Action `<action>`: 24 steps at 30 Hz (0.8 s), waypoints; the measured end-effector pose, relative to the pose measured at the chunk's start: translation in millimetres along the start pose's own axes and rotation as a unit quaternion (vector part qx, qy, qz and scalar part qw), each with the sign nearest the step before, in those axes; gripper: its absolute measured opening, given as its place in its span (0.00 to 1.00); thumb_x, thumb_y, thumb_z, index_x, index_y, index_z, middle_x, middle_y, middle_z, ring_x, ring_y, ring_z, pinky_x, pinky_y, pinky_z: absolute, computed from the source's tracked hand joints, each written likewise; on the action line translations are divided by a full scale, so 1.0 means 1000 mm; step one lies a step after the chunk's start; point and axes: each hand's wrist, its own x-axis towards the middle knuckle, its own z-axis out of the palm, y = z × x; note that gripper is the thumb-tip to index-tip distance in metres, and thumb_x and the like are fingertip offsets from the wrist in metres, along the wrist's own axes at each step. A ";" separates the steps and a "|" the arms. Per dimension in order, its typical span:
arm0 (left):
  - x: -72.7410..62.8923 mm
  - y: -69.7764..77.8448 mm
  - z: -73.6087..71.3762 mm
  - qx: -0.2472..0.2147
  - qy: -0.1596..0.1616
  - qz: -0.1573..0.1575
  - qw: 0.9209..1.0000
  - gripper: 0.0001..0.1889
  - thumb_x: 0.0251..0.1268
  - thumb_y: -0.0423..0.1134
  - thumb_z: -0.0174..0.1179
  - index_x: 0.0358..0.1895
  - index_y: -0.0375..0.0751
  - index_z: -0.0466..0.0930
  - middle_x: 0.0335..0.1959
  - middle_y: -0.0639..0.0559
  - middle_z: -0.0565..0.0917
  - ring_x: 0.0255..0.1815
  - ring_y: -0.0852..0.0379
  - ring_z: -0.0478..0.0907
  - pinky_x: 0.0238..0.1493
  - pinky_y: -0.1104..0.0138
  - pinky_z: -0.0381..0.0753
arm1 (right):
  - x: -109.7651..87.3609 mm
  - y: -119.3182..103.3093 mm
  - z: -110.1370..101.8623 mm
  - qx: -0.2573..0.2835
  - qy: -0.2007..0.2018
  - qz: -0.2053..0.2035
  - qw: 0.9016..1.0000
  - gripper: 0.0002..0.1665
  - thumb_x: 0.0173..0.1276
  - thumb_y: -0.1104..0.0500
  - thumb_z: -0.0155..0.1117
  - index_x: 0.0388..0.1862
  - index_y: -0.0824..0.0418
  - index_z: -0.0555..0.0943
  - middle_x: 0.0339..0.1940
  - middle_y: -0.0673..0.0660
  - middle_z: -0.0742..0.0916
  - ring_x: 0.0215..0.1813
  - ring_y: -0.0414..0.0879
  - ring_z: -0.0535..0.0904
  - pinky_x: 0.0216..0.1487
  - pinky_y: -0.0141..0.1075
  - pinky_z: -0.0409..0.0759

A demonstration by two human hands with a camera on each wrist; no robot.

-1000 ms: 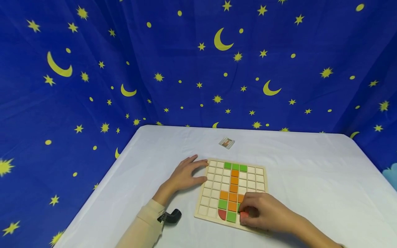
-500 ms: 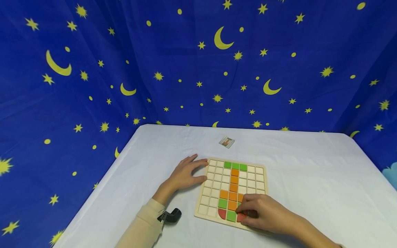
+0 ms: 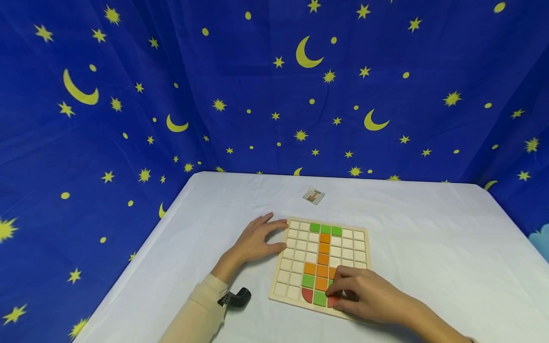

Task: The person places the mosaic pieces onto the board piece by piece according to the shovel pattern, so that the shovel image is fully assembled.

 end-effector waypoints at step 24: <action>-0.001 -0.005 0.002 0.002 -0.008 -0.014 1.000 0.31 0.58 0.66 0.57 0.66 0.65 0.71 0.69 0.69 0.66 0.75 0.52 0.48 0.69 0.46 0.50 | 0.005 0.000 -0.005 -0.029 -0.003 0.070 0.997 0.14 0.67 0.41 0.62 0.47 0.42 0.83 0.36 0.32 0.77 0.33 0.30 0.72 0.33 0.28 0.73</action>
